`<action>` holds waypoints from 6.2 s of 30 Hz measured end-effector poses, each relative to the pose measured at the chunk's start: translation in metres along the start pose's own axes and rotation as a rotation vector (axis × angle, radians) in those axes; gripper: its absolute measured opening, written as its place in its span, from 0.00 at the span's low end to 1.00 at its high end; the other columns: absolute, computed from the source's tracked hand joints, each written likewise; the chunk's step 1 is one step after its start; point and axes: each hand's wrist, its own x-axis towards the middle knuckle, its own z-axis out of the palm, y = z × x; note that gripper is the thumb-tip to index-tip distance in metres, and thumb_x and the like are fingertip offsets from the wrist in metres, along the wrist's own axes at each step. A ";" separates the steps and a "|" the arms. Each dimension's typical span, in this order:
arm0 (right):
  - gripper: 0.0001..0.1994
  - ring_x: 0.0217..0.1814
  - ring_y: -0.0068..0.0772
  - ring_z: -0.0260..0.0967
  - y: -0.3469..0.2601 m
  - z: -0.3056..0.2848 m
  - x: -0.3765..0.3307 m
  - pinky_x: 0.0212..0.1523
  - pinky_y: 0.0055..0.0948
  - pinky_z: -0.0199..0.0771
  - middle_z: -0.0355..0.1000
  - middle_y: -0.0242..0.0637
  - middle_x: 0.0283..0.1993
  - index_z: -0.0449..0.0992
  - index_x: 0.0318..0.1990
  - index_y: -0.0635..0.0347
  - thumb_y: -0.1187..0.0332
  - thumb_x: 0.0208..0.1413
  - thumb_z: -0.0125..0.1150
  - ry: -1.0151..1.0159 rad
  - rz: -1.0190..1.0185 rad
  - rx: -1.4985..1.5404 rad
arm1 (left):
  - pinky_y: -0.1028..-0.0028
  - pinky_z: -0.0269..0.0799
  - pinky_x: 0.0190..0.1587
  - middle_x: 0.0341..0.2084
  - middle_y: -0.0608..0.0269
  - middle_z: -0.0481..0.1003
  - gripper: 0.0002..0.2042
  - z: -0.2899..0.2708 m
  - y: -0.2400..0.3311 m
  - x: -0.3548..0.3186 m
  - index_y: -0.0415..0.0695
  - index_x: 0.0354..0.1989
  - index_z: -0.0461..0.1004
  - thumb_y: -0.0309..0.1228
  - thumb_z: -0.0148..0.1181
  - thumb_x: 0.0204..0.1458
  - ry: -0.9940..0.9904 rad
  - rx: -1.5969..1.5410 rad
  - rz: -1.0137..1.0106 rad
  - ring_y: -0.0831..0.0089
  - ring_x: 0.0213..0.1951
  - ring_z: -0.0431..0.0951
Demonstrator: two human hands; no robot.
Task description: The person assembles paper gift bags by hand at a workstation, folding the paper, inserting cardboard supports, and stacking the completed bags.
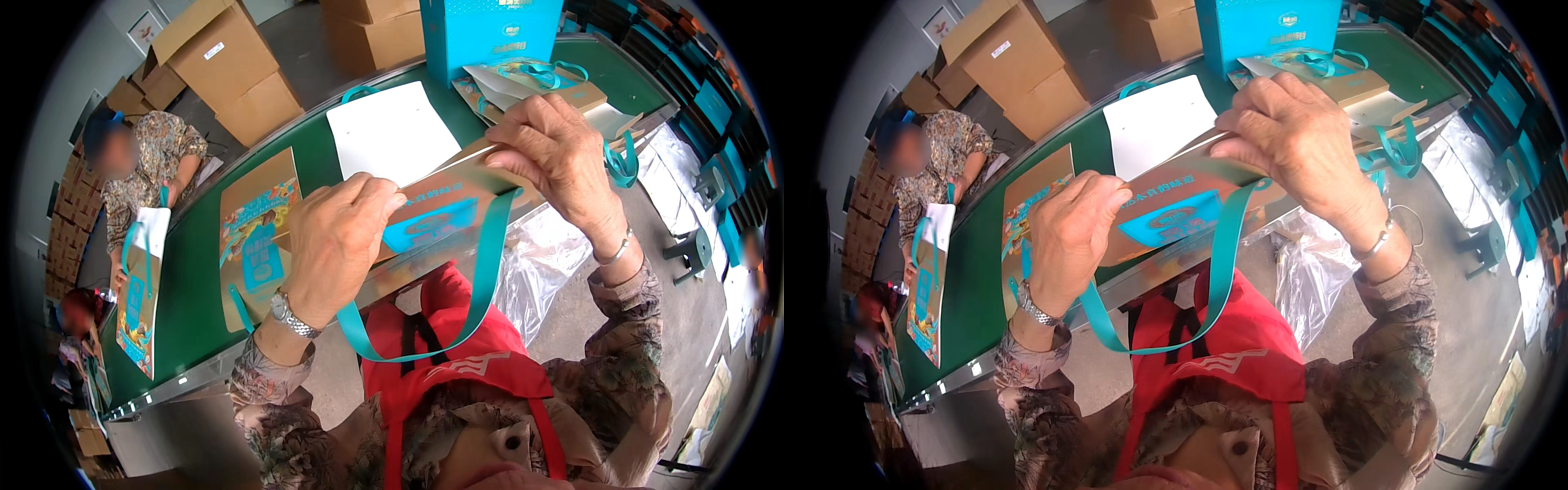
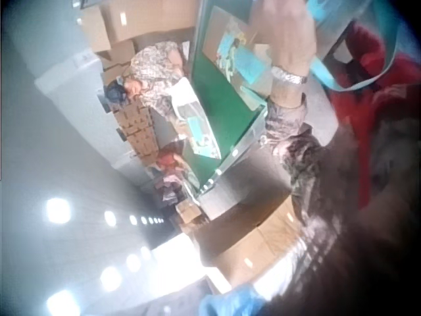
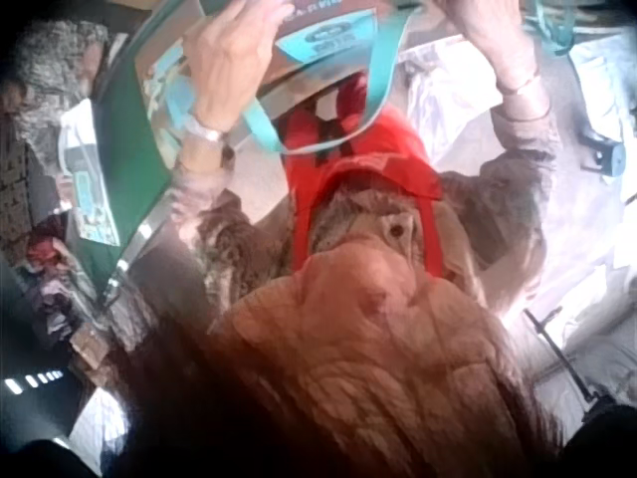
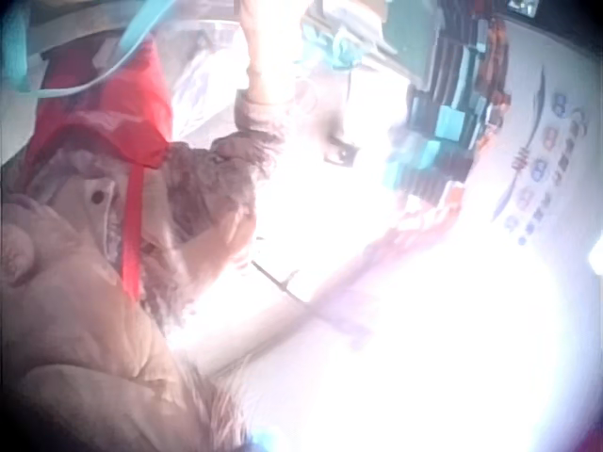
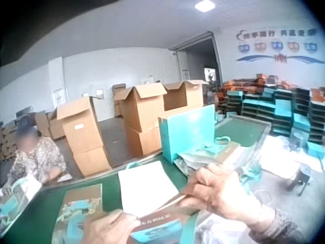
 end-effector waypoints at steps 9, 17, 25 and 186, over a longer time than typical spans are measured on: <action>0.15 0.32 0.42 0.73 0.020 0.008 -0.022 0.31 0.38 0.72 0.71 0.34 0.29 0.76 0.31 0.56 0.57 0.52 0.74 -0.114 0.158 0.265 | 0.65 0.69 0.25 0.23 0.62 0.72 0.13 0.004 -0.002 0.004 0.44 0.29 0.71 0.34 0.71 0.54 0.003 0.097 -0.054 0.64 0.25 0.76; 0.12 0.28 0.30 0.70 0.041 0.015 -0.039 0.31 0.31 0.71 0.73 0.34 0.28 0.79 0.33 0.63 0.63 0.62 0.70 -0.288 0.387 0.638 | 0.63 0.62 0.23 0.20 0.60 0.67 0.22 0.002 -0.034 -0.022 0.43 0.23 0.66 0.45 0.70 0.53 0.049 0.231 -0.233 0.59 0.22 0.69; 0.21 0.31 0.46 0.73 0.018 0.027 -0.024 0.36 0.40 0.73 0.75 0.44 0.29 0.80 0.36 0.63 0.52 0.70 0.58 -0.610 0.379 0.345 | 0.64 0.53 0.23 0.15 0.58 0.55 0.28 0.015 -0.049 -0.027 0.38 0.20 0.63 0.48 0.67 0.61 -0.061 -0.008 -0.336 0.66 0.20 0.53; 0.10 0.29 0.56 0.77 -0.071 0.038 -0.057 0.31 0.46 0.75 0.77 0.51 0.27 0.83 0.43 0.60 0.64 0.66 0.61 -0.601 -0.079 0.346 | 0.64 0.78 0.45 0.39 0.47 0.83 0.14 0.057 -0.020 -0.132 0.38 0.49 0.80 0.25 0.61 0.54 -0.183 -0.758 -0.467 0.52 0.41 0.84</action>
